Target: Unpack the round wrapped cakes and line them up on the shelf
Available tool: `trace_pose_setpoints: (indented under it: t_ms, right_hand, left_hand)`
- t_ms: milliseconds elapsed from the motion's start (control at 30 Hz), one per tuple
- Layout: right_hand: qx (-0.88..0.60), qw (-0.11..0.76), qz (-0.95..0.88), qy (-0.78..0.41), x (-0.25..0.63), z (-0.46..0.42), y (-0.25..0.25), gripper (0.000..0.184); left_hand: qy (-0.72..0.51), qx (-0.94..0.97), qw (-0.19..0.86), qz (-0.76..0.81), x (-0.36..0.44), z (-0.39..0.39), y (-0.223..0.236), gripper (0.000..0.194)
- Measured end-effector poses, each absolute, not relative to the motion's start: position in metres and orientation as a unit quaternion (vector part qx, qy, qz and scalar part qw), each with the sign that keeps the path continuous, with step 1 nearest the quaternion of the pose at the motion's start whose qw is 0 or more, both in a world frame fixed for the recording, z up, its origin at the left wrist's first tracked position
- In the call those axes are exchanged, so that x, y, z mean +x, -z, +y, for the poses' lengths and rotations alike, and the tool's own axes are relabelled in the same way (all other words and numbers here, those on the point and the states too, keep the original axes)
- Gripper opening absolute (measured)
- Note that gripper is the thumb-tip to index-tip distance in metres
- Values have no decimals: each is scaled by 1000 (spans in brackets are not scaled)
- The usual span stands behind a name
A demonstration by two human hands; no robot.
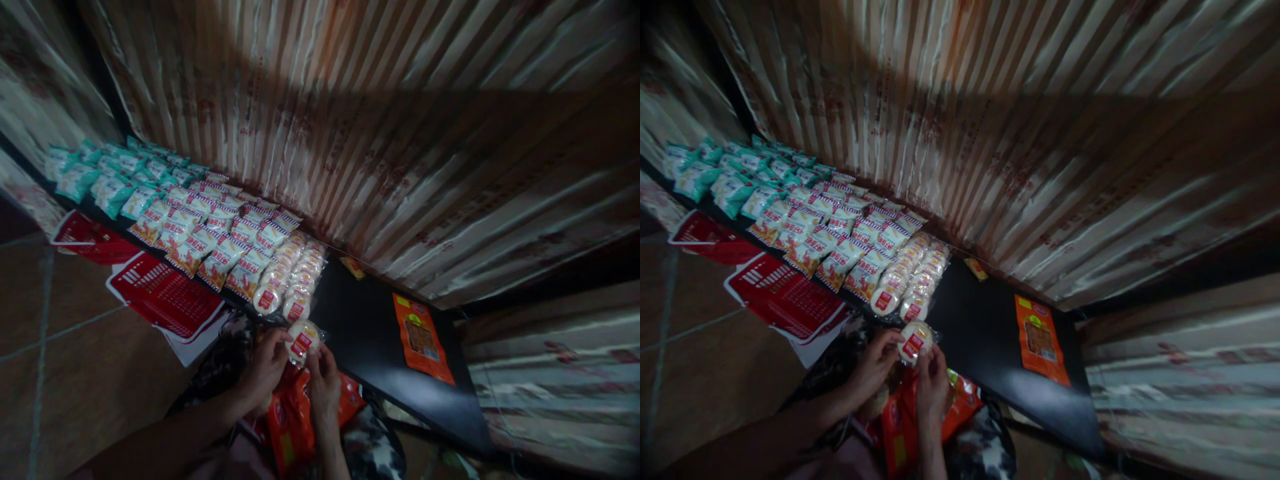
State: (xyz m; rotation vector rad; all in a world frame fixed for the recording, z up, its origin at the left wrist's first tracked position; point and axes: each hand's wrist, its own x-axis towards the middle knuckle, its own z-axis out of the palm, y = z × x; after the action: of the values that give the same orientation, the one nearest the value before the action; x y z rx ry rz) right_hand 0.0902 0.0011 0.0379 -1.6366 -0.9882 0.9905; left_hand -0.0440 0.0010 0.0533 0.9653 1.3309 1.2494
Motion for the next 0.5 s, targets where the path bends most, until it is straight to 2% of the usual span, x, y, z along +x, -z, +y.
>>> trace_pose_setpoints:
  t_ms: [200,500]
  right_hand:
    - [-650,514,-362,-427,115,27,-45,50]
    - [-687,489,-373,-387,153,66,-40,54]
  left_hand:
    - [-496,495,479,528,-18,34,-67,24]
    - [-457,563,424,543,18,75,-54,28]
